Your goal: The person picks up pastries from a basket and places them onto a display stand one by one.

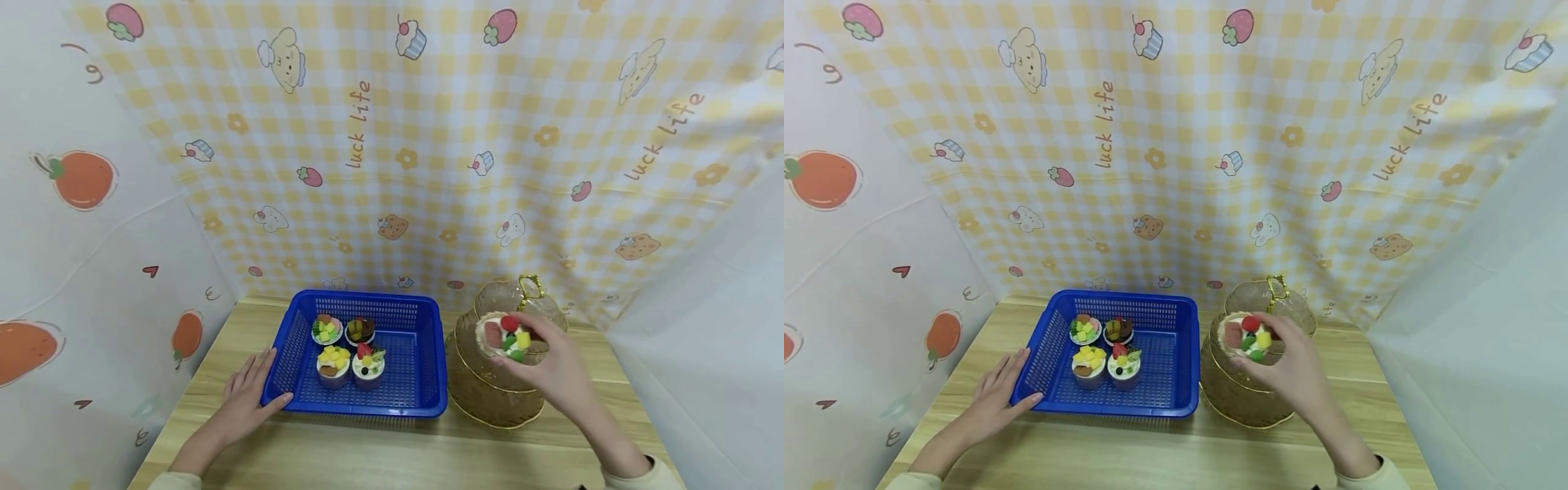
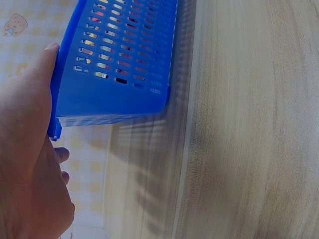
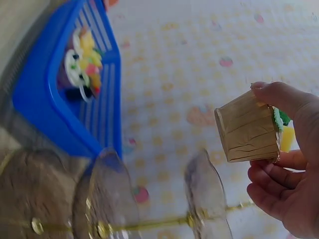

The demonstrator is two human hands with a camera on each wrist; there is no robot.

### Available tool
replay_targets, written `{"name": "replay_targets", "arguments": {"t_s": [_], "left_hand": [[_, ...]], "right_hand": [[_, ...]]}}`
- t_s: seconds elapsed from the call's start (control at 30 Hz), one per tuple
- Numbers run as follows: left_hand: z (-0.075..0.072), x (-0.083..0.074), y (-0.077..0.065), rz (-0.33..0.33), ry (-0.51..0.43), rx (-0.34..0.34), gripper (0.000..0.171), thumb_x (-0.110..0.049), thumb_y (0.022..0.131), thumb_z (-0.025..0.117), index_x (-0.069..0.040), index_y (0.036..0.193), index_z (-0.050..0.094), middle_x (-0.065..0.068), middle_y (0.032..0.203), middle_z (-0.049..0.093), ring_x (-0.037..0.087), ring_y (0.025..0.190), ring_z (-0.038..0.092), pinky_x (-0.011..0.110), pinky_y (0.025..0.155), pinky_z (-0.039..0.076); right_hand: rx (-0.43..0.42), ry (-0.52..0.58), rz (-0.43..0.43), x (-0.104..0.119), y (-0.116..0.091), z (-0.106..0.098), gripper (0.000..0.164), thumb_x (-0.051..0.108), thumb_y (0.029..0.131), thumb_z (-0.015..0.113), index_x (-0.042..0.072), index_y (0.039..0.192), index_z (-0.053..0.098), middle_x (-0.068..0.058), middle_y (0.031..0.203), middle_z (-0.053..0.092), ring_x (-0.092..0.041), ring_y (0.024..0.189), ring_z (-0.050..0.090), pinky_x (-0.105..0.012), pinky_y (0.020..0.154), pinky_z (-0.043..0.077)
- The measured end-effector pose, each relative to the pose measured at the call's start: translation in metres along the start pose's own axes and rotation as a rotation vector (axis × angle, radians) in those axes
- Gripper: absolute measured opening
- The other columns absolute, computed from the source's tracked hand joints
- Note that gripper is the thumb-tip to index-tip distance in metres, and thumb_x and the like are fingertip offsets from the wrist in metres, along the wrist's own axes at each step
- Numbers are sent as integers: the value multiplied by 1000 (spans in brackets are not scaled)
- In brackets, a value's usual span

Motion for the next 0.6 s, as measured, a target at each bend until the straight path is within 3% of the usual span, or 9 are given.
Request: {"name": "replay_targets", "arguments": {"t_s": [0.17,0.4,0.6], "left_hand": [[0,0,-1,1,0,-3,93,-49,93,62,-16,161,8,24,164,15,53,149,9,78,109,5],[0,0,-1,-2,5,-6,93,-49,93,62,-16,161,8,24,165,15,52,149,8,78,109,5],[0,0,-1,0,9,-7,92,-50,93,61,-16,161,8,23,165,15,52,149,8,78,109,5]], "right_hand": [[-26,-67,60,-13,4,-17,66,24,66,92,5,124,66,-8,101,71,11,86,51,-13,74,46],[-46,-147,120,-32,9,-21,66,35,67,91,7,122,69,-15,105,73,-26,90,66,-26,73,52],[-15,-148,180,-44,11,-18,62,38,71,88,8,122,69,-19,111,71,-31,95,65,-30,76,50]]}}
Point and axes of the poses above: each hand's wrist, its own y-axis towards the middle knuckle, its own z-axis out of the palm, x = y × z, the point moved 2 cm from there along y, towards the middle knuckle
